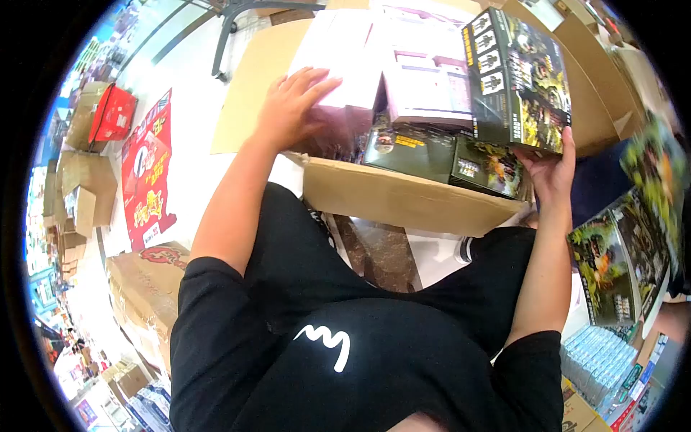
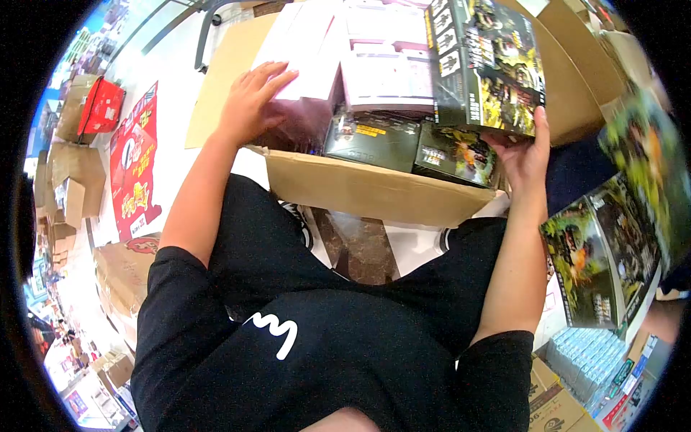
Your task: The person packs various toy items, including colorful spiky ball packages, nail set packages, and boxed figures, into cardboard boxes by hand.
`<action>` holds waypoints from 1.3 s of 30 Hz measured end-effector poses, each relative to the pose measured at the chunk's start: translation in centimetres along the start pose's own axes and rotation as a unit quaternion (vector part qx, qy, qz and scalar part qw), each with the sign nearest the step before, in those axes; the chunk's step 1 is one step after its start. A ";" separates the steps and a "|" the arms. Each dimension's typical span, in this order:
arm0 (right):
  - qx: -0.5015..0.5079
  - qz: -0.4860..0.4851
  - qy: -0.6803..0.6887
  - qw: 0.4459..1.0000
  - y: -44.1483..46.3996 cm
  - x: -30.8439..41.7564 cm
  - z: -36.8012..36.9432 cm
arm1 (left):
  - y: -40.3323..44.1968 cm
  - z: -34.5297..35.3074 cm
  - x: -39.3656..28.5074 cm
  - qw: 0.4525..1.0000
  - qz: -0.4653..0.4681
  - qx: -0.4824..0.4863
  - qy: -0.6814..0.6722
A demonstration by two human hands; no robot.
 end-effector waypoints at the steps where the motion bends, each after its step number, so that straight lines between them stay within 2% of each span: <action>1: -0.013 -0.004 -0.005 1.000 -0.4 0.1 0.3 | 0.2 0.2 -0.1 0.999 -0.003 0.039 -0.012; 6: -0.001 -0.014 -0.010 1.000 -0.7 0.1 0.4 | 0.7 0.6 -0.6 0.999 -0.013 0.010 -0.031; 8: -0.003 -0.009 -0.008 1.000 -0.4 -0.1 -0.2 | 0.6 0.0 -1.2 0.999 -0.043 -0.021 0.024; 11: 0.002 -0.010 -0.009 1.000 -1.0 0.3 -0.4 | 0.9 0.8 -0.5 0.998 -0.060 -0.022 -0.011; 15: -0.017 0.003 -0.021 1.000 -1.0 0.4 -0.3 | 2.2 -0.1 -2.4 0.997 -0.032 -0.043 -0.051; 17: -0.025 0.003 -0.022 0.999 -1.3 0.4 -0.2 | 2.9 1.5 -4.1 0.999 0.015 0.029 0.003; 19: -0.027 0.004 -0.020 0.999 -1.1 0.2 -0.4 | 3.3 1.9 -4.5 0.999 0.018 0.020 -0.017; 27: -0.024 -0.021 -0.028 0.999 -1.9 0.5 -2.0 | 2.4 2.2 -4.1 0.997 0.003 -0.030 0.068; 31: -0.025 -0.022 -0.031 0.999 -2.4 1.0 -2.4 | 2.4 1.6 -4.4 0.998 0.014 -0.033 0.050; 35: -0.016 -0.040 -0.039 0.998 -2.7 1.9 -2.3 | 2.7 1.0 -4.5 1.000 -0.001 -0.006 -0.003; 37: -0.035 -0.045 -0.065 0.996 -2.8 2.1 -3.0 | 2.4 0.9 -3.9 0.999 0.000 0.047 -0.022; 38: -0.051 -0.044 -0.069 0.995 -2.5 1.7 -3.5 | 2.0 1.6 -2.8 0.995 -0.026 0.083 0.057; 39: -0.052 -0.046 -0.069 0.995 -2.3 1.7 -4.0 | 1.8 1.3 -2.3 0.995 -0.024 0.082 0.056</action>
Point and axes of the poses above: each hand's wrist, its own y-axis towards the middle knuckle, its own z-axis out of the palm, x = y × z, the point moved 7 cm from there along y, towards the middle knuckle
